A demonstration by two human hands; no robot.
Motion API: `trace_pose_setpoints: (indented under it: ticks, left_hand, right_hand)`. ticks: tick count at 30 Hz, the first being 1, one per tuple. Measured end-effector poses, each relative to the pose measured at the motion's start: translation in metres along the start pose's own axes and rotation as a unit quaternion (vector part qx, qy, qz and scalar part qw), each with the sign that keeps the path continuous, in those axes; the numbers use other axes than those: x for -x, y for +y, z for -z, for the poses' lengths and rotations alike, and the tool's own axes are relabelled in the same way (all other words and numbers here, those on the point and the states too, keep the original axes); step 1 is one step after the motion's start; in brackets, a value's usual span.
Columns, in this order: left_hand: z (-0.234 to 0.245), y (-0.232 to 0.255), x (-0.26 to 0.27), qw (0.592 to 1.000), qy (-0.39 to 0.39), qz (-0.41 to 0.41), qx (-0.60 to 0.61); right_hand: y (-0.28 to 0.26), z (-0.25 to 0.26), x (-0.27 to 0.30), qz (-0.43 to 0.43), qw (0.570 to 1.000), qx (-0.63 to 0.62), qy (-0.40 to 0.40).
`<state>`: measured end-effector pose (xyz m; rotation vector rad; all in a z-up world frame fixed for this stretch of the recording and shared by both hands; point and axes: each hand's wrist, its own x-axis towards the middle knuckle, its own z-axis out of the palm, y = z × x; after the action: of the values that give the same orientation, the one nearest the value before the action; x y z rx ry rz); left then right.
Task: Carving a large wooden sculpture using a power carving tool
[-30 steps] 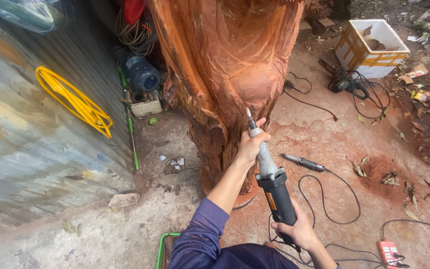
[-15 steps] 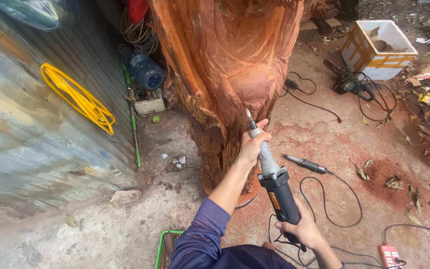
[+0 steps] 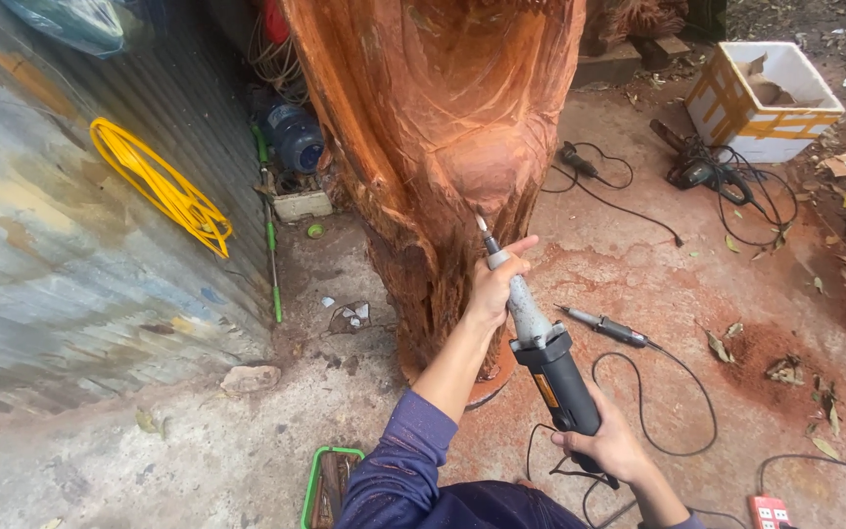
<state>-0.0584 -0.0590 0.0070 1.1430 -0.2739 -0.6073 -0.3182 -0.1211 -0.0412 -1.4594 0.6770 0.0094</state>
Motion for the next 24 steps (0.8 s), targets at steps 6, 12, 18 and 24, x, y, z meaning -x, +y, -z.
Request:
trace_pose_setpoints:
  ticks: [6,12,18,24]
  left_hand:
    - [-0.010,-0.004,-0.002,1.000,0.014,-0.013,0.015]
    - [-0.019,-0.007,-0.004,0.999,0.038,-0.006,0.023]
    - [-0.025,-0.019,-0.008,0.997,0.047,0.006,0.058]
    - [-0.044,-0.020,0.002,0.995,0.054,0.042,0.078]
  right_hand:
    - [-0.001,0.023,-0.004,0.005,1.000,0.018,-0.015]
    - [-0.007,0.040,-0.008,0.011,0.999,0.022,-0.031]
    - [-0.017,0.052,-0.007,-0.006,0.999,0.037,-0.035]
    - [0.002,0.082,-0.015,0.025,0.997,0.035,-0.060]
